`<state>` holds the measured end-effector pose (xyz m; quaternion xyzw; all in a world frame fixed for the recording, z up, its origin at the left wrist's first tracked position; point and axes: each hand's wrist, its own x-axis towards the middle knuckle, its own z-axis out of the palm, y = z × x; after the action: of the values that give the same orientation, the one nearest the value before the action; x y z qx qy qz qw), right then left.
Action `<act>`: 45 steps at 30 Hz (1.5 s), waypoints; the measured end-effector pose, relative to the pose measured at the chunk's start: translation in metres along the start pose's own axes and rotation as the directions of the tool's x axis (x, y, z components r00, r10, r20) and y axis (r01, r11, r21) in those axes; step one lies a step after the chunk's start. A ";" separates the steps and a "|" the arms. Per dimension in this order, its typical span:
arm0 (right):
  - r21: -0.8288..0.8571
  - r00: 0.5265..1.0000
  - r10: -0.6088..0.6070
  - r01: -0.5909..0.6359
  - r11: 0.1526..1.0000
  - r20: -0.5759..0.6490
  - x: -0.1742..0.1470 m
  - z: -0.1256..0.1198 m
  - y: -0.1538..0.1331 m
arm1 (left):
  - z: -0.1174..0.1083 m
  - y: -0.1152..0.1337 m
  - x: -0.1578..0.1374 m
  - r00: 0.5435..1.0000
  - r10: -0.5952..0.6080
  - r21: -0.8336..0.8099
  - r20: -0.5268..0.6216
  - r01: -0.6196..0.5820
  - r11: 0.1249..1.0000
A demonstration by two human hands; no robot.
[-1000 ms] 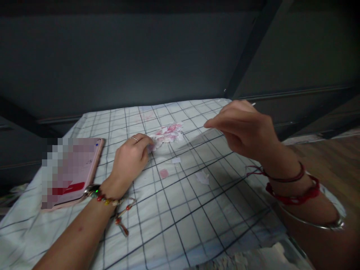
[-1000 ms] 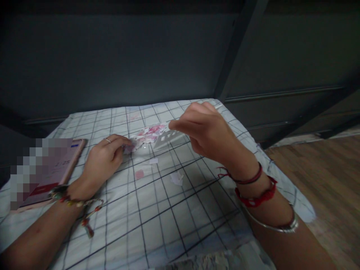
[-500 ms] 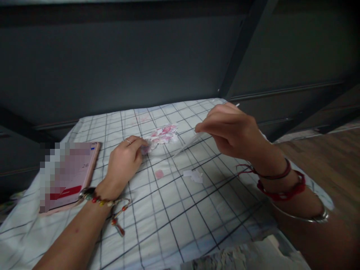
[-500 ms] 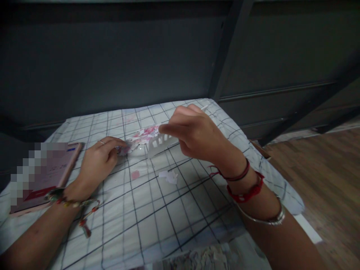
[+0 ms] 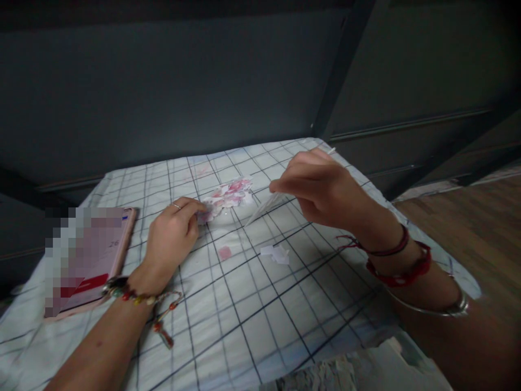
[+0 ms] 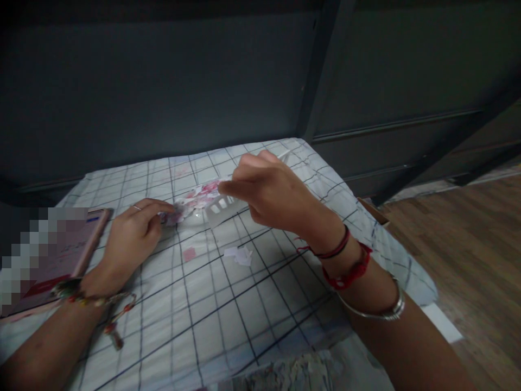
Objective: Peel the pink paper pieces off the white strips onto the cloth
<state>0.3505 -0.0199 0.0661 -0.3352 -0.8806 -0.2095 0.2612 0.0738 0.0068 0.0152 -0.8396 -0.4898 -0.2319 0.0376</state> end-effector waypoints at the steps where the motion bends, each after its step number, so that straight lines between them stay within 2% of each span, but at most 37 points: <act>1: 0.003 1.000 -0.014 0.014 1.000 -0.026 0.001 0.001 -0.002 | 0.000 0.000 0.000 1.000 -0.004 0.003 -0.003 0.004 1.000; 3: -0.016 0.998 -0.001 0.000 1.000 -0.063 0.001 0.001 -0.003 | 0.000 0.000 0.000 1.000 -0.012 0.008 -0.003 0.012 1.000; 6: -0.065 0.997 0.057 -0.060 0.996 -0.051 0.000 0.000 0.001 | -0.001 0.000 0.000 1.000 -0.017 0.015 0.004 0.017 1.000; 10: -0.035 0.999 0.013 -0.014 0.999 -0.030 0.000 0.003 0.000 | -0.002 -0.001 0.000 1.000 -0.020 0.009 -0.006 0.020 1.000; 14: 0.038 0.990 -0.045 0.050 0.998 -0.132 0.002 0.009 -0.007 | -0.003 -0.002 -0.001 1.000 -0.011 -0.004 -0.001 0.011 1.000; 17: -0.015 0.983 -0.007 0.004 1.000 -0.186 0.002 0.008 -0.006 | -0.003 -0.003 -0.001 1.000 -0.009 -0.007 -0.001 0.009 1.000; 21: -0.152 0.990 0.065 -0.085 0.985 -0.126 0.001 0.009 0.001 | -0.001 -0.004 -0.001 1.000 0.000 -0.007 -0.007 0.000 1.000; 25: -0.180 0.995 0.046 -0.063 0.982 -0.094 0.002 0.016 -0.001 | -0.002 -0.005 -0.002 1.000 0.001 -0.016 -0.007 -0.001 1.000; 32: -0.077 0.992 0.002 -0.012 0.997 -0.124 0.004 0.018 -0.008 | -0.002 -0.005 -0.002 1.000 -0.003 0.000 0.000 0.003 1.000; 37: -0.126 0.989 0.000 -0.019 0.992 -0.148 0.004 0.017 -0.007 | -0.003 -0.005 -0.001 1.000 -0.008 0.003 0.000 0.008 1.000; 45: -0.033 0.993 -0.035 0.031 0.999 -0.117 0.005 0.019 -0.012 | -0.003 -0.004 -0.001 1.000 -0.008 0.021 0.011 0.008 1.000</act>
<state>0.3331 -0.0152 0.0521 -0.3118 -0.8658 -0.2468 0.3036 0.0688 0.0071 0.0168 -0.8385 -0.4957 -0.2224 0.0428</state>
